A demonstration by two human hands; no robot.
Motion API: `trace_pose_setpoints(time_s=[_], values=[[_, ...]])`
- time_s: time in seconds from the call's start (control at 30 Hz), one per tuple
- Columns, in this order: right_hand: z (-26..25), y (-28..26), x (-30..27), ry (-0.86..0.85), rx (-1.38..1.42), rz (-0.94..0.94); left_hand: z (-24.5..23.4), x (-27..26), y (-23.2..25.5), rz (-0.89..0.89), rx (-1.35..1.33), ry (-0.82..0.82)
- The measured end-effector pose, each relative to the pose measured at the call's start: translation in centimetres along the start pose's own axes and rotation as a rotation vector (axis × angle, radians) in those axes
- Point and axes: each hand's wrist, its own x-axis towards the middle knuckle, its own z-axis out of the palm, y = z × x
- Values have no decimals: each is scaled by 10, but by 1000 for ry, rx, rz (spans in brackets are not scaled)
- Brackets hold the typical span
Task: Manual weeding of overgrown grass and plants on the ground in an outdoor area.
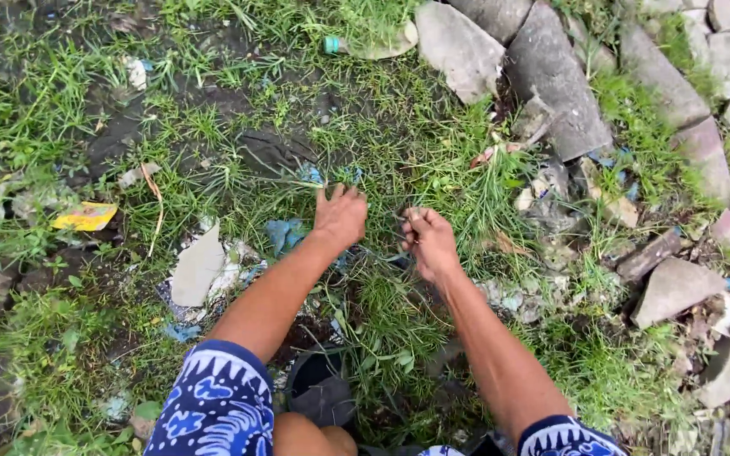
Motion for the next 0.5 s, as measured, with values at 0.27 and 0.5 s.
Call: trace_pose_setpoints(time_s=[0.27, 0.5], values=[[-83, -34, 15, 84, 73, -133, 49, 80, 93, 167, -962, 269], [-129, -67, 16, 201, 51, -268, -13, 75, 152, -61, -1276, -67]])
